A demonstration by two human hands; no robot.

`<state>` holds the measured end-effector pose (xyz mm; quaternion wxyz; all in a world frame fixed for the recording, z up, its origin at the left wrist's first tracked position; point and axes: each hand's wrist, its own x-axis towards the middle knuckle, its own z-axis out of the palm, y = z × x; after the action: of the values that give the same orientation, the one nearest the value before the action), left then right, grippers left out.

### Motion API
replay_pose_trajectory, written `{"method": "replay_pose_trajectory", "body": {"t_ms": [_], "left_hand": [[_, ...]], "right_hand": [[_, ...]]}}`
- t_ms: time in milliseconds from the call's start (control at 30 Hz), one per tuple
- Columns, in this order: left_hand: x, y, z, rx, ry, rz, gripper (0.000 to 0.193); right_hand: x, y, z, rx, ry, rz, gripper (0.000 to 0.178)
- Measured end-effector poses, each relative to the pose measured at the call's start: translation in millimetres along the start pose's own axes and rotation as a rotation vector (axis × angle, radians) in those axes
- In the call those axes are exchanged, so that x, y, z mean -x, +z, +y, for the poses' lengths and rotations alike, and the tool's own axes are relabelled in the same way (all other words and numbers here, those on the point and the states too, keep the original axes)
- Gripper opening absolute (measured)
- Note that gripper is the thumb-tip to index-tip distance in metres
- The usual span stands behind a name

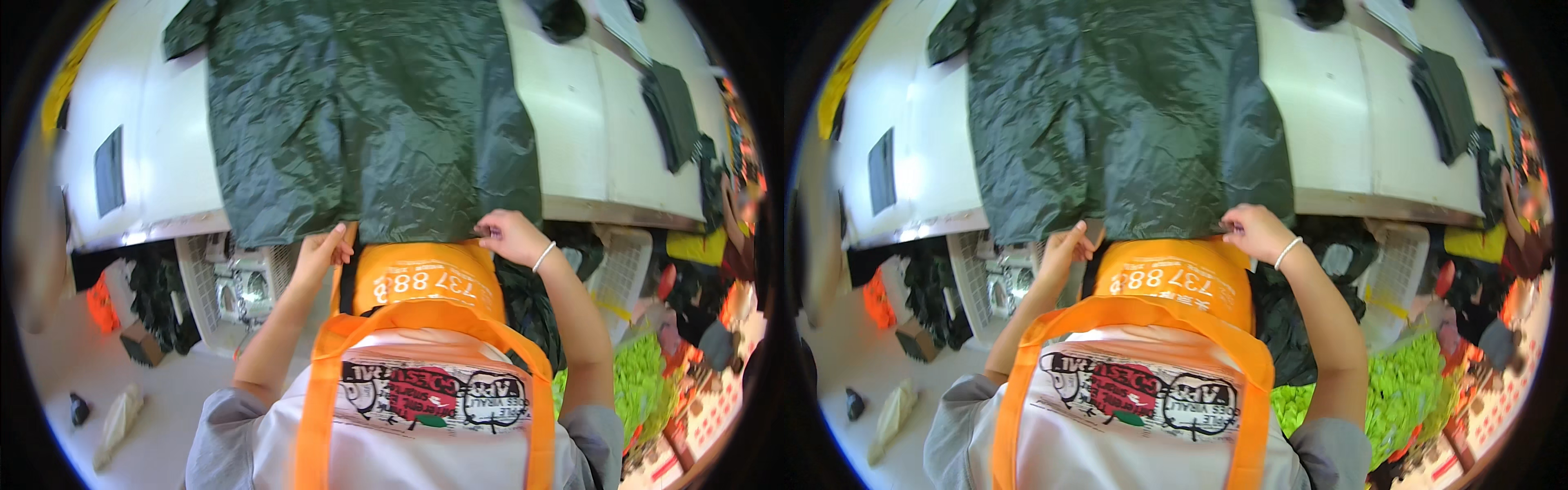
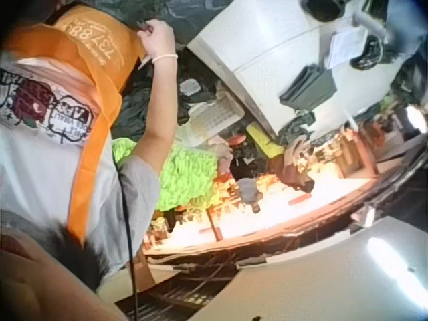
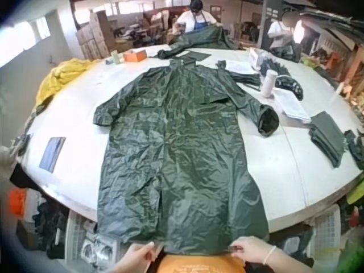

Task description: The person folds a dark green jacket on a white table. They smooth the fabric, fold the sleeves inward, fold the jacket in half, and then fold it again into a compact rectangle.

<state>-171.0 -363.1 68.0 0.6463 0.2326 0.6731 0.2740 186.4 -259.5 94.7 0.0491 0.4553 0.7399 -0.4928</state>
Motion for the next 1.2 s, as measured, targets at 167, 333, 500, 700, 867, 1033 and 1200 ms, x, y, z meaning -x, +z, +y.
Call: {"method": "replay_pose_trajectory", "body": {"t_ms": [167,333,500,700,867,1033,1200], "left_hand": [[6.3,-7.6,-40.2,0.344,-0.083,0.242,0.042],[7.0,16.3,-24.2,0.472,0.097,0.243,0.025],[23.9,29.0,6.4,0.537,0.251,0.212,0.019],[40.8,43.4,30.4,0.350,0.332,0.263,0.022],[41.1,46.3,38.0,0.308,0.347,0.245,0.023],[40.2,43.8,44.9,0.324,0.314,0.194,0.022],[38.7,42.0,43.6,0.153,0.243,0.152,0.020]], "right_hand": [[-31.6,23.6,-25.9,-0.202,0.028,0.060,0.039],[-54.1,45.6,-56.1,-0.256,-0.174,0.144,0.030],[-65.9,59.2,-109.8,-0.325,-0.385,0.226,0.023],[-72.3,63.7,-130.2,-0.271,-0.493,0.315,0.020],[-68.5,58.3,-133.8,-0.268,-0.504,0.354,0.018],[-71.2,57.4,-129.7,-0.347,-0.465,0.344,0.015],[-70.5,55.1,-112.6,-0.267,-0.486,0.505,0.015]]}}
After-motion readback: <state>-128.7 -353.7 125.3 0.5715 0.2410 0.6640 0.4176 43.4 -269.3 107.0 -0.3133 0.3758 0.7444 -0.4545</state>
